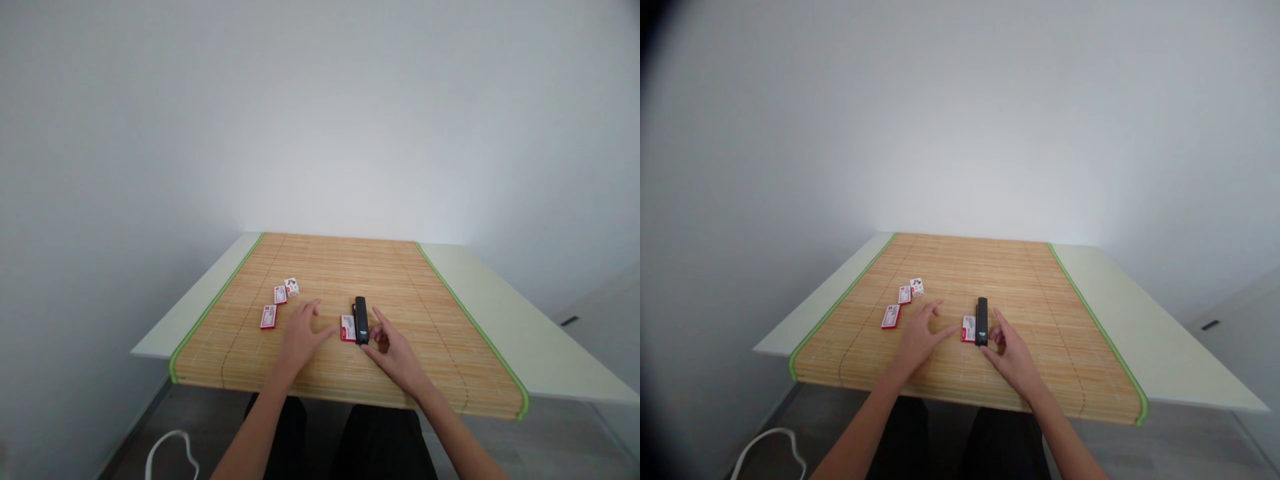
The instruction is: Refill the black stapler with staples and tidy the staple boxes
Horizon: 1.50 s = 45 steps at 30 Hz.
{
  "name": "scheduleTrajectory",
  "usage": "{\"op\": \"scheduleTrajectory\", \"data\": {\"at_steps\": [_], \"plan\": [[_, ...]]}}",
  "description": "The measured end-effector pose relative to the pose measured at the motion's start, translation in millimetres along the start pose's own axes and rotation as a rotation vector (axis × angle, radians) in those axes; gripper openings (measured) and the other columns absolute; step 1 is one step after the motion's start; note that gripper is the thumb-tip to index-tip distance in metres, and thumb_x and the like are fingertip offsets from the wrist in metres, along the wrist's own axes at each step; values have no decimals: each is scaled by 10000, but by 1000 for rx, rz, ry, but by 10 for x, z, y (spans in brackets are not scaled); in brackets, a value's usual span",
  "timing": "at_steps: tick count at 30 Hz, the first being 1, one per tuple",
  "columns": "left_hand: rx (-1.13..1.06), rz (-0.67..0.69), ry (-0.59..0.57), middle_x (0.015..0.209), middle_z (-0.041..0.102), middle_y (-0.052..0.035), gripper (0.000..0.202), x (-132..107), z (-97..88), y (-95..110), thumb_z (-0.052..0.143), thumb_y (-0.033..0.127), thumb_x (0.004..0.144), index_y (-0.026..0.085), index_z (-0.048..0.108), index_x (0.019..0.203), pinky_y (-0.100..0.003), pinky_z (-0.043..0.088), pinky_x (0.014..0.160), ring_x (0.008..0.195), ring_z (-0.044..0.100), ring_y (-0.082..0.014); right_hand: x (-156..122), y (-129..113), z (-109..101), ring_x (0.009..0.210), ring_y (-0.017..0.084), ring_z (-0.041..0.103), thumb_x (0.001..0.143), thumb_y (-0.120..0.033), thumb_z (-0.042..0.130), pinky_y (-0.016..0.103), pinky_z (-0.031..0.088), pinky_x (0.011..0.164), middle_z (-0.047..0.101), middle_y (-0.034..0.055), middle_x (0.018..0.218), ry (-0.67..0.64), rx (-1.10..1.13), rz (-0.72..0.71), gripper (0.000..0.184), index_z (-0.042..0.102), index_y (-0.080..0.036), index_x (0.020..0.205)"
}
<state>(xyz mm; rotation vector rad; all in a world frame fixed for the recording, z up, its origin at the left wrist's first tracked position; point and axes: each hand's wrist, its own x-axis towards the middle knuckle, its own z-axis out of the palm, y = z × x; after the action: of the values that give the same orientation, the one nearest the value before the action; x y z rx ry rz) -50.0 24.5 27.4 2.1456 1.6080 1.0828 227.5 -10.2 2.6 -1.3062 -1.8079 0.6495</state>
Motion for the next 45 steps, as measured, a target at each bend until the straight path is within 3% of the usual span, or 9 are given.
{"op": "scheduleTrajectory", "data": {"at_steps": [2,4,8,13,21,27,32,38,45], "plan": [[119,-89,136,1231,633,-76,571,-66,-245,-254,672,529,907,295,528,1408,-460,413,1075,1178,582,-291,-1,1,5,860,213,629,875,-355,692,403,552,870,649,15,975,2,-5,3,896,214,-275,1628],[239,-161,192,1382,577,-101,667,-130,-490,-559,694,543,870,276,489,1446,-521,379,1118,1285,521,-342,-1,6,8,862,213,627,871,-355,699,402,553,870,646,14,973,5,-14,5,906,210,-275,1629],[297,-202,42,1518,511,-94,791,-237,-791,-1066,682,421,849,269,348,1550,-545,358,1154,1366,481,-351,0,18,8,876,217,627,869,-351,705,412,555,882,646,23,995,5,-16,5,915,204,-272,1630],[298,-152,-76,1465,565,-58,664,-280,-846,-1236,641,358,840,300,453,1473,-514,385,1146,1332,522,-325,-2,24,13,891,228,633,867,-347,708,430,557,890,652,34,1007,8,-20,-7,899,228,-280,1624],[305,-159,-40,1211,636,-79,537,-181,-771,-950,741,370,716,244,597,1218,-485,467,1028,1142,596,-317,-4,-5,14,889,228,633,874,-348,689,423,563,878,651,33,1007,14,-29,-22,879,233,-285,1623],[1,-59,-35,1157,652,-71,528,-87,-317,-195,787,360,699,249,582,1174,-454,500,951,1067,631,-281,-8,20,24,900,231,635,866,-356,690,430,565,887,649,30,1004,20,-50,-34,886,236,-283,1623],[-211,82,-155,1216,661,-74,591,98,0,313,797,317,711,266,582,1260,-437,503,977,1078,632,-270,-8,47,33,895,231,627,874,-342,680,432,562,874,644,36,1006,8,-44,-38,876,231,-279,1624],[-257,150,-253,1261,677,-56,565,113,118,339,802,278,735,285,619,1270,-447,453,1085,1185,613,-285,1,79,50,885,228,626,860,-332,689,434,558,883,645,32,997,16,-44,-45,884,242,-280,1621],[-243,71,-264,1303,674,-59,602,77,193,257,820,328,753,307,616,1319,-466,448,1094,1206,609,-297,1,38,30,915,242,612,885,-322,665,433,548,888,643,41,1022,-12,-63,-71,833,267,-298,1616]]}}
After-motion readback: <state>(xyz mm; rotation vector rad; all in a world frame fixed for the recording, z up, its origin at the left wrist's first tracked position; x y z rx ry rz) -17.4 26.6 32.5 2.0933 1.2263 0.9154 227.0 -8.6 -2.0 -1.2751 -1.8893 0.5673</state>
